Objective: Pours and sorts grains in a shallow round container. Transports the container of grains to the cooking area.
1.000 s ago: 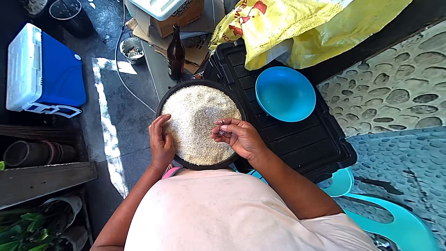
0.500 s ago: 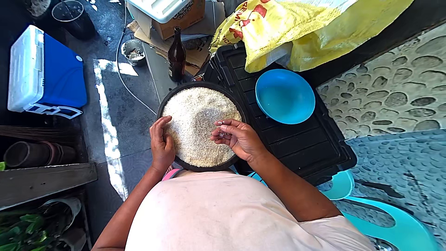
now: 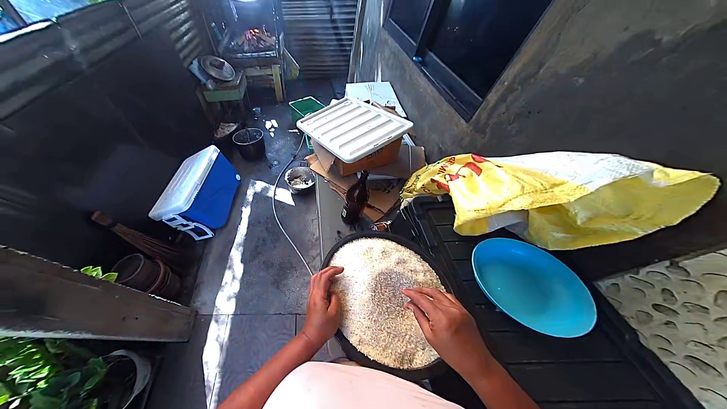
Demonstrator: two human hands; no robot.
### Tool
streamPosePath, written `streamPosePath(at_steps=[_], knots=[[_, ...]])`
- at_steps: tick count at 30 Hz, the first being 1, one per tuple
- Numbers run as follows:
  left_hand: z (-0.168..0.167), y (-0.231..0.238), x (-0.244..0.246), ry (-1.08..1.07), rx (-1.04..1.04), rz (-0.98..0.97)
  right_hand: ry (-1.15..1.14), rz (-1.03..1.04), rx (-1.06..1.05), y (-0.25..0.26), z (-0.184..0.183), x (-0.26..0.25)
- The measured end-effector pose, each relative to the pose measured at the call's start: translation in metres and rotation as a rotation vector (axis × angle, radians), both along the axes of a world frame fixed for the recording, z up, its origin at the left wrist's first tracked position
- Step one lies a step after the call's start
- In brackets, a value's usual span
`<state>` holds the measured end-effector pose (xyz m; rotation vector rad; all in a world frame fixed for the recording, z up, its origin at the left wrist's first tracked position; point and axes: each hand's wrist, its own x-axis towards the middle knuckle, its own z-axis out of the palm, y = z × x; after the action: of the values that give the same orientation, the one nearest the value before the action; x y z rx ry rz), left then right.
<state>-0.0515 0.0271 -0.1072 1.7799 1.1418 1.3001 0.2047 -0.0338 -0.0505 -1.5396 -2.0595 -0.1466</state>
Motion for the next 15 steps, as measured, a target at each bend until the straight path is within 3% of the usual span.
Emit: streamPosePath(at_steps=[10, 15], knots=[[0.001, -0.001, 0.001, 0.018, -0.013, 0.001, 0.009, -0.021, -0.005, 0.004, -0.001, 0.006], [0.001, -0.001, 0.001, 0.019, -0.004, 0.003, 0.177, -0.044, -0.107, -0.009, 0.015, 0.018]])
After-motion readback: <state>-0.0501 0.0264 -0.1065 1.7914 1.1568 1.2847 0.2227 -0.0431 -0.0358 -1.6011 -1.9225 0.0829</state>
